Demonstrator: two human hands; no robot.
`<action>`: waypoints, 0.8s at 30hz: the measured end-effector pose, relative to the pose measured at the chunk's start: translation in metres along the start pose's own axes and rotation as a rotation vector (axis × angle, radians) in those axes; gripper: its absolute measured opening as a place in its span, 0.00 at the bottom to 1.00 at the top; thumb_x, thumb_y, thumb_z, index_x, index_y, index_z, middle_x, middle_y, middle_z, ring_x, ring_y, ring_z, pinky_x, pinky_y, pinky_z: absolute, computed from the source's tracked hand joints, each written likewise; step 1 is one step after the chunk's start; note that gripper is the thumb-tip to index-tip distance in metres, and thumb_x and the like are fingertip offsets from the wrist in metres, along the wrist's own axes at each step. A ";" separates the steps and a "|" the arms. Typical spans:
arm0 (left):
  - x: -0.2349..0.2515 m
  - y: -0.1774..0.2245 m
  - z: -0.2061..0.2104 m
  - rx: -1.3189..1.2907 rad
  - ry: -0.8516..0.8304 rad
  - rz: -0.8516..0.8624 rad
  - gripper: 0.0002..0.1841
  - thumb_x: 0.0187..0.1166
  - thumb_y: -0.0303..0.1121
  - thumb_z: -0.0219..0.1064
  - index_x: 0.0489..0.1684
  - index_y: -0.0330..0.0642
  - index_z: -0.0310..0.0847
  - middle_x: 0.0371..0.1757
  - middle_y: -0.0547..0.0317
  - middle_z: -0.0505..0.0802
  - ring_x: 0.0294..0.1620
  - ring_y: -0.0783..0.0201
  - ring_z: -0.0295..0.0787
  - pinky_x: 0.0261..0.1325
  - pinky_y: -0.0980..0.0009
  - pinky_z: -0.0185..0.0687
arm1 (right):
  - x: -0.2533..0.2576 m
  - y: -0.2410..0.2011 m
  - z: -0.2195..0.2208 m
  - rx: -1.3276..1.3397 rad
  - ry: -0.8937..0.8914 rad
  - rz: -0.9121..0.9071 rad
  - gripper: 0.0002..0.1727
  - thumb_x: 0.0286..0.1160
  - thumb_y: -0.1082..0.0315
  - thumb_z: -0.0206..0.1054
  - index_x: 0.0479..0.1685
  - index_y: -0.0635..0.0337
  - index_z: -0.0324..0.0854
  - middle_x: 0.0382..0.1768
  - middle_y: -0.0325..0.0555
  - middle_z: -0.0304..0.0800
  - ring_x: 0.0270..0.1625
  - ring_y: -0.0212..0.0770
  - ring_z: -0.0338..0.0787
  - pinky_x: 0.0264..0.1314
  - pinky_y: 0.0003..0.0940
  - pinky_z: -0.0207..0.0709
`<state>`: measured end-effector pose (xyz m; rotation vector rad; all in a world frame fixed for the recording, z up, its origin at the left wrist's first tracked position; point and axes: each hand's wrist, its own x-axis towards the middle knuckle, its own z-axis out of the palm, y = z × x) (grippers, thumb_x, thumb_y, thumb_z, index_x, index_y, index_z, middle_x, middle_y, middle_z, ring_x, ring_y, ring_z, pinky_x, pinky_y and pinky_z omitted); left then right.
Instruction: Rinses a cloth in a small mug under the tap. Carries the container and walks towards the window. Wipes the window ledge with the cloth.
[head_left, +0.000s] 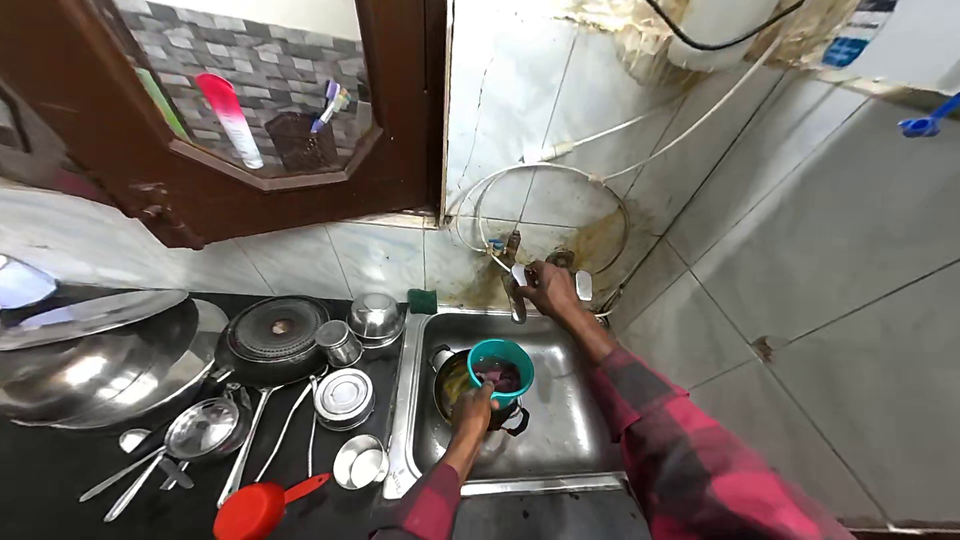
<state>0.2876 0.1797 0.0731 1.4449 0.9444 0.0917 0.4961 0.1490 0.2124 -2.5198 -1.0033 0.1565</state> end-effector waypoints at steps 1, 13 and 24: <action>0.004 0.001 0.000 -0.005 -0.002 0.006 0.24 0.93 0.46 0.53 0.44 0.33 0.87 0.40 0.51 0.91 0.45 0.55 0.84 0.56 0.51 0.76 | 0.004 0.008 -0.001 -0.013 0.000 -0.041 0.19 0.73 0.64 0.76 0.57 0.68 0.85 0.48 0.64 0.91 0.53 0.63 0.91 0.60 0.64 0.80; 0.023 0.013 0.008 0.011 -0.028 0.040 0.24 0.93 0.46 0.53 0.42 0.34 0.87 0.39 0.50 0.91 0.44 0.54 0.85 0.56 0.51 0.77 | 0.020 0.011 -0.009 -0.224 -0.075 -0.087 0.12 0.73 0.70 0.73 0.53 0.62 0.89 0.49 0.62 0.93 0.56 0.64 0.91 0.61 0.66 0.80; 0.032 0.017 0.012 0.048 -0.068 0.048 0.25 0.94 0.47 0.51 0.46 0.33 0.87 0.44 0.46 0.91 0.50 0.50 0.85 0.60 0.48 0.75 | 0.019 0.008 -0.012 -0.229 -0.100 -0.110 0.12 0.75 0.72 0.71 0.55 0.62 0.89 0.50 0.62 0.93 0.57 0.63 0.91 0.62 0.64 0.79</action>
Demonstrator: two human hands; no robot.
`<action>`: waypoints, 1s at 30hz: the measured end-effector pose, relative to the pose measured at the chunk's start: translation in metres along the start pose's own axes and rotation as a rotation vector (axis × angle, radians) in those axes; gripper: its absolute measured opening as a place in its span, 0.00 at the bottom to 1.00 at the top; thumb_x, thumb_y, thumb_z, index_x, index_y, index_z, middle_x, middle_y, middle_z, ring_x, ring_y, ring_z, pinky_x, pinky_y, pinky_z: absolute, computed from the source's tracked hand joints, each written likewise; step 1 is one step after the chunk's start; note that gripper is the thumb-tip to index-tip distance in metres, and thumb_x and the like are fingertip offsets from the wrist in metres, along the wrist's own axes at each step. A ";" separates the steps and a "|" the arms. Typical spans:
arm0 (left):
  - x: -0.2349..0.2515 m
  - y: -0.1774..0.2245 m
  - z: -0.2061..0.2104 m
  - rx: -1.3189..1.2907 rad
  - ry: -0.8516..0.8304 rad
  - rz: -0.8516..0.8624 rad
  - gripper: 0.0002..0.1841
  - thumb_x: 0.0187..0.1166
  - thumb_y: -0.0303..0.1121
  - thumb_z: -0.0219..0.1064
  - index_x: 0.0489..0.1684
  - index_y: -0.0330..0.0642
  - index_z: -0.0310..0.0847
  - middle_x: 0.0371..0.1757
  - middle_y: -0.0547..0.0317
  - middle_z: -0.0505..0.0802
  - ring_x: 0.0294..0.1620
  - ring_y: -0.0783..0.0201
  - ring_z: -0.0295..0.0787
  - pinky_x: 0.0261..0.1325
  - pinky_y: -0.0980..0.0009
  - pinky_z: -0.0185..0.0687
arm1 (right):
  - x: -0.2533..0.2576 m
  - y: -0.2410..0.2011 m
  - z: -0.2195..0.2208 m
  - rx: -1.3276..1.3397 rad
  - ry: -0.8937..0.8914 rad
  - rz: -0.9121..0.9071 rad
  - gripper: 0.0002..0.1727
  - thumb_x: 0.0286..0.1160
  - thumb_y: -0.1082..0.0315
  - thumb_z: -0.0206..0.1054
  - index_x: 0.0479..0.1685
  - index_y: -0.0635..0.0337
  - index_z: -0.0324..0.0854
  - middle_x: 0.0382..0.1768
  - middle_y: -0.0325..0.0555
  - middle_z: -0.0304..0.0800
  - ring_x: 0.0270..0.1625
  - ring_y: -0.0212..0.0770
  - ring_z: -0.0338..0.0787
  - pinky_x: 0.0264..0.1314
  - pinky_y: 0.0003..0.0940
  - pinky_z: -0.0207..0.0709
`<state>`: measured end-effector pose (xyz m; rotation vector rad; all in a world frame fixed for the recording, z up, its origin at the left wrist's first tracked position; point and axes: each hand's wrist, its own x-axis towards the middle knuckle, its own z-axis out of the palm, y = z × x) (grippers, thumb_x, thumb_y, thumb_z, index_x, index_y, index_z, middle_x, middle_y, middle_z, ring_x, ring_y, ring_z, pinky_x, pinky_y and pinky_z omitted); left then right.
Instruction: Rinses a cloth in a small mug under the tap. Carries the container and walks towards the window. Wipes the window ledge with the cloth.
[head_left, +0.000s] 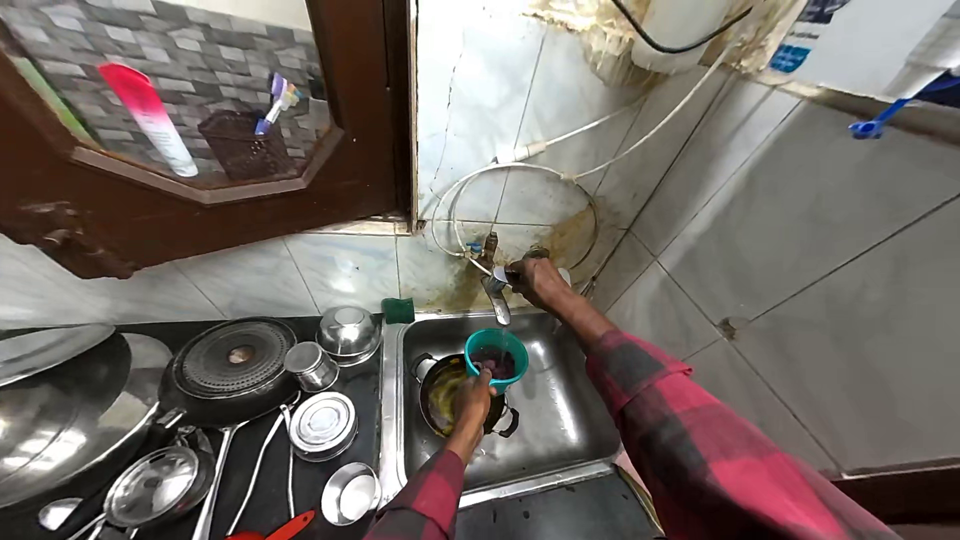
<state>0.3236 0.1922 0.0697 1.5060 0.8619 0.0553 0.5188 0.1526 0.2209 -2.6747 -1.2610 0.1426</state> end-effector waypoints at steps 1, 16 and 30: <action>-0.001 0.000 0.000 -0.008 -0.005 0.001 0.25 0.94 0.46 0.50 0.46 0.32 0.87 0.44 0.45 0.91 0.49 0.51 0.84 0.60 0.49 0.75 | 0.000 -0.002 0.000 -0.007 -0.003 0.012 0.12 0.75 0.73 0.70 0.55 0.63 0.88 0.51 0.62 0.92 0.57 0.64 0.91 0.62 0.64 0.79; -0.002 -0.019 0.005 -0.038 -0.031 -0.015 0.24 0.94 0.46 0.52 0.47 0.33 0.87 0.43 0.49 0.92 0.47 0.53 0.85 0.58 0.51 0.75 | -0.002 -0.005 0.003 -0.045 -0.003 0.020 0.13 0.77 0.73 0.68 0.58 0.63 0.87 0.53 0.63 0.91 0.60 0.64 0.90 0.66 0.62 0.78; 0.000 -0.022 0.006 -0.049 -0.035 -0.017 0.25 0.94 0.46 0.51 0.46 0.32 0.87 0.43 0.48 0.91 0.47 0.53 0.84 0.57 0.51 0.76 | -0.002 -0.002 0.006 -0.020 0.026 0.014 0.13 0.76 0.73 0.68 0.57 0.63 0.88 0.53 0.62 0.92 0.59 0.63 0.91 0.65 0.61 0.79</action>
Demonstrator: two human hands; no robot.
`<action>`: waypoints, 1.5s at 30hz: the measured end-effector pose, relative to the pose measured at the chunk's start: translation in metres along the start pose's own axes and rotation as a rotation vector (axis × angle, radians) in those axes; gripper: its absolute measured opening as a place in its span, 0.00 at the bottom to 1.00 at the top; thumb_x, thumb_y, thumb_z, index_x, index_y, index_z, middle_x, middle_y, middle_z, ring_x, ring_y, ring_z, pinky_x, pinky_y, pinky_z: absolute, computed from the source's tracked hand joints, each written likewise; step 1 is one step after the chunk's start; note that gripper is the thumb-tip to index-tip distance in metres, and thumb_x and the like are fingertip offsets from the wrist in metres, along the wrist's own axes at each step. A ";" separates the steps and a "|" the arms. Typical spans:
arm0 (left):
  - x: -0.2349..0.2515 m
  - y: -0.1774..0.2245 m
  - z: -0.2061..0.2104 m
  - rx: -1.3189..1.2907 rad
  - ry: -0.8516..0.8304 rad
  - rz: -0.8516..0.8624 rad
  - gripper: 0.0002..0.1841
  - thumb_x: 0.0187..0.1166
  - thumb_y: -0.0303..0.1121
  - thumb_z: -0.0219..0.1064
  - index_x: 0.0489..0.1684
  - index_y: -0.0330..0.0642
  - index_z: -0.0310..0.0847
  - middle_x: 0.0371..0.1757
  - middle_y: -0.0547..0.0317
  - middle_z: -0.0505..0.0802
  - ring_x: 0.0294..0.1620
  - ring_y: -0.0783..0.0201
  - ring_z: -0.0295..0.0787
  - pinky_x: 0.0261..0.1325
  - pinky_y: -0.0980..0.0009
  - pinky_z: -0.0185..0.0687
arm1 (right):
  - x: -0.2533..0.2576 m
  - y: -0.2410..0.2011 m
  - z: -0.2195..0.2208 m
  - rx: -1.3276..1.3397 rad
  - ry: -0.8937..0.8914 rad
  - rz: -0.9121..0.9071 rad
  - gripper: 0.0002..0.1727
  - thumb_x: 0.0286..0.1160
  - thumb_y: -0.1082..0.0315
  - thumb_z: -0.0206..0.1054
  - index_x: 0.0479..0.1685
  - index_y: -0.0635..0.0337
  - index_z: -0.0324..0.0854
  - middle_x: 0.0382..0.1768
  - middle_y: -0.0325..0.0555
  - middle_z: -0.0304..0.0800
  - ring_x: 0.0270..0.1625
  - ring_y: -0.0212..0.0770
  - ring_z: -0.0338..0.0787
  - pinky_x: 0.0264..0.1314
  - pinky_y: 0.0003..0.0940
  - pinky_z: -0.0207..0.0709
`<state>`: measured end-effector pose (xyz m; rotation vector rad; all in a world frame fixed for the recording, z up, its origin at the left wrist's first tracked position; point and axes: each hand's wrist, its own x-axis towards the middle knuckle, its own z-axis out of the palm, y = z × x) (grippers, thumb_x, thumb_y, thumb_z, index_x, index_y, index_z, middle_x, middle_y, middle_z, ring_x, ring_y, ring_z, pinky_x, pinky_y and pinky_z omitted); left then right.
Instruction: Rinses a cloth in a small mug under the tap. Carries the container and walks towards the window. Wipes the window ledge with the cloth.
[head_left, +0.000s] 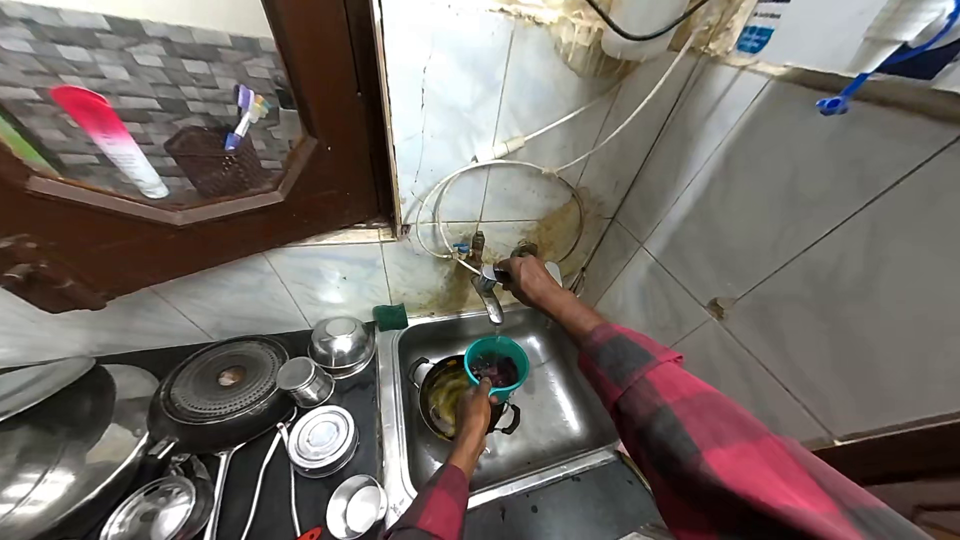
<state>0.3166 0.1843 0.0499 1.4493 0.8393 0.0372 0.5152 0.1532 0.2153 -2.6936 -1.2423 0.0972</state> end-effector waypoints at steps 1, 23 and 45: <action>0.000 0.000 0.000 0.000 -0.001 -0.001 0.25 0.94 0.46 0.51 0.46 0.32 0.87 0.43 0.48 0.91 0.47 0.53 0.84 0.57 0.51 0.76 | 0.000 0.000 0.000 0.002 0.004 -0.003 0.13 0.76 0.73 0.68 0.57 0.63 0.88 0.52 0.62 0.92 0.58 0.63 0.91 0.65 0.61 0.79; 0.001 -0.004 -0.002 -0.024 0.017 -0.020 0.24 0.93 0.46 0.52 0.45 0.33 0.87 0.42 0.49 0.91 0.47 0.53 0.84 0.57 0.51 0.76 | -0.001 -0.002 0.002 -0.008 0.000 0.030 0.14 0.77 0.73 0.68 0.60 0.62 0.87 0.53 0.63 0.92 0.59 0.64 0.91 0.65 0.64 0.79; -0.001 -0.007 -0.004 -0.020 0.021 0.001 0.25 0.93 0.47 0.52 0.45 0.33 0.87 0.41 0.50 0.90 0.46 0.55 0.83 0.56 0.52 0.75 | -0.002 -0.001 0.005 0.002 0.024 0.022 0.15 0.77 0.73 0.68 0.61 0.62 0.87 0.54 0.62 0.92 0.59 0.64 0.91 0.65 0.63 0.79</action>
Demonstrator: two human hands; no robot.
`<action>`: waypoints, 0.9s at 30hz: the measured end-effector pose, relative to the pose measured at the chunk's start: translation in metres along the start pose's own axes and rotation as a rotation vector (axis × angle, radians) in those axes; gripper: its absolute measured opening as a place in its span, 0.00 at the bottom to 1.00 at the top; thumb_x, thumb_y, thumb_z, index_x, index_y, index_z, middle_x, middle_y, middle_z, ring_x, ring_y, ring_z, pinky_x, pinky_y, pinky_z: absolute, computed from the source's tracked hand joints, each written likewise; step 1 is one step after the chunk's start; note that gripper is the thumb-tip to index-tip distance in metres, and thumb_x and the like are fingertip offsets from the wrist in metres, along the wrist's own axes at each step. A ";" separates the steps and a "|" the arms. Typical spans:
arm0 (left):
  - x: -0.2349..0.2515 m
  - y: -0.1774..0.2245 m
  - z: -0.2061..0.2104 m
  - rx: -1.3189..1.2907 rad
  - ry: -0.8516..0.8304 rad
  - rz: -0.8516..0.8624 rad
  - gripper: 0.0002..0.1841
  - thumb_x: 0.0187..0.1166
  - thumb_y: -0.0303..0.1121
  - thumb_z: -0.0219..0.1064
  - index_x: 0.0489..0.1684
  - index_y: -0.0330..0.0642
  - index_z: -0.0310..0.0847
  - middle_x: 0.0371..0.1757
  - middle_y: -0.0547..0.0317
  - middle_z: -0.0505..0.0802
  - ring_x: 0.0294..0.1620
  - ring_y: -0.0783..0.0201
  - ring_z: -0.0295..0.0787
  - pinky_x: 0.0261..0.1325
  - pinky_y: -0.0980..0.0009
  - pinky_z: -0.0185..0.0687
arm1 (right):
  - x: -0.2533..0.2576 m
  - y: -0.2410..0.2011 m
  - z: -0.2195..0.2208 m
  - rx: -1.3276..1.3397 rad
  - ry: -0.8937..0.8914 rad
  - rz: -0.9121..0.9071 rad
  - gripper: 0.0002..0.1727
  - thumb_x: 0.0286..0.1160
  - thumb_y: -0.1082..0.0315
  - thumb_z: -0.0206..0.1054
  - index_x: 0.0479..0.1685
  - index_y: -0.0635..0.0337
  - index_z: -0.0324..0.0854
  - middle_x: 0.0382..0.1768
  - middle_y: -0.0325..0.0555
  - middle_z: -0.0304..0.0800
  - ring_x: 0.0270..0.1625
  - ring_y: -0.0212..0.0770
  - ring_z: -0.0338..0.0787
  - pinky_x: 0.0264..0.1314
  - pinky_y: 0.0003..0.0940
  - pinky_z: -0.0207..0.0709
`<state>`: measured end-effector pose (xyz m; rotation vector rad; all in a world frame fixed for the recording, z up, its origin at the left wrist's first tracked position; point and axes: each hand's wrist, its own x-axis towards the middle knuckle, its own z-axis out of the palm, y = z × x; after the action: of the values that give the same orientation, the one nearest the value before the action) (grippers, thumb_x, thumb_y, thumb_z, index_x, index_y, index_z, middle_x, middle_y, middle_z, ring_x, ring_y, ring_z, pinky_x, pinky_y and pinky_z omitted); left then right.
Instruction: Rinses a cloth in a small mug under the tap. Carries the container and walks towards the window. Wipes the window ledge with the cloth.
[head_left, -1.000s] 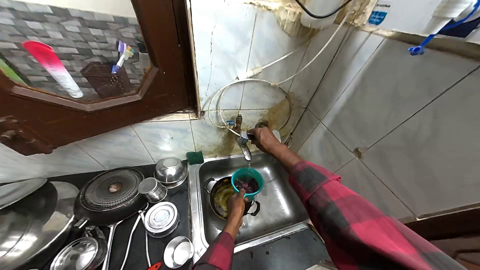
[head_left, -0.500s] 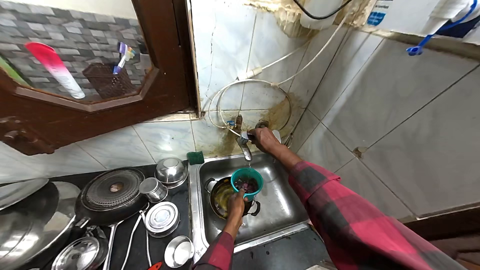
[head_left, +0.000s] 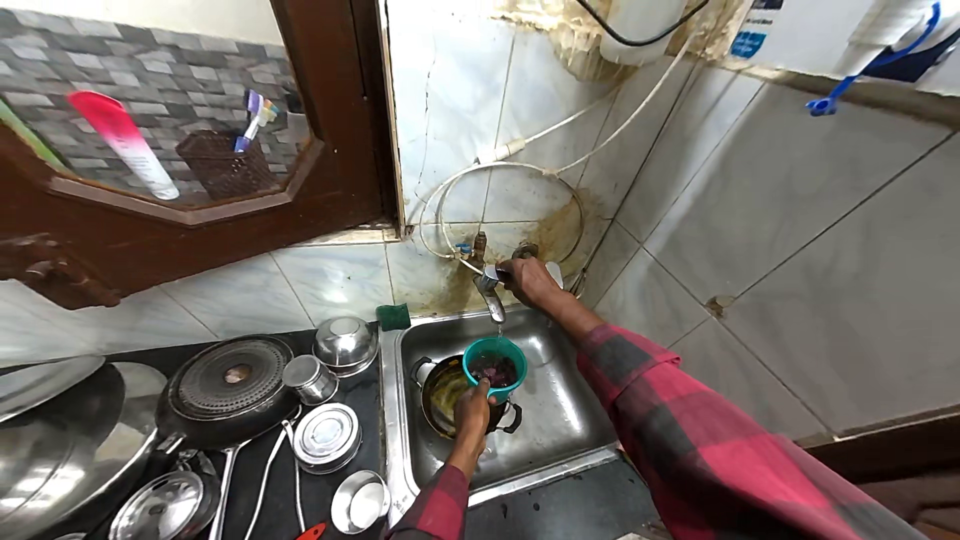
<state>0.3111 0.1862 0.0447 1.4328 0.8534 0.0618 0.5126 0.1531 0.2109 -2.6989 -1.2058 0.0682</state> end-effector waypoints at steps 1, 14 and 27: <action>0.000 0.000 0.000 0.006 -0.002 0.004 0.25 0.94 0.47 0.51 0.46 0.33 0.87 0.42 0.49 0.90 0.46 0.54 0.83 0.57 0.52 0.75 | 0.000 0.000 0.000 0.002 0.000 -0.002 0.15 0.77 0.73 0.67 0.61 0.62 0.87 0.54 0.62 0.92 0.60 0.64 0.91 0.65 0.63 0.79; -0.002 0.001 -0.003 0.040 0.006 0.016 0.25 0.93 0.48 0.51 0.45 0.34 0.88 0.42 0.50 0.91 0.47 0.54 0.85 0.57 0.51 0.76 | -0.004 -0.003 0.000 -0.010 0.008 -0.002 0.14 0.78 0.73 0.66 0.60 0.63 0.87 0.54 0.62 0.92 0.60 0.63 0.91 0.66 0.62 0.79; -0.006 0.001 -0.002 0.023 0.001 0.029 0.24 0.93 0.47 0.53 0.45 0.34 0.87 0.40 0.51 0.91 0.43 0.56 0.86 0.54 0.54 0.78 | -0.023 -0.065 -0.007 0.206 0.049 0.426 0.19 0.75 0.60 0.74 0.49 0.70 0.83 0.50 0.66 0.89 0.58 0.63 0.90 0.58 0.59 0.82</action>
<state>0.3065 0.1855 0.0488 1.4667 0.8361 0.0749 0.4502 0.1771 0.2287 -2.7023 -0.5587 0.1720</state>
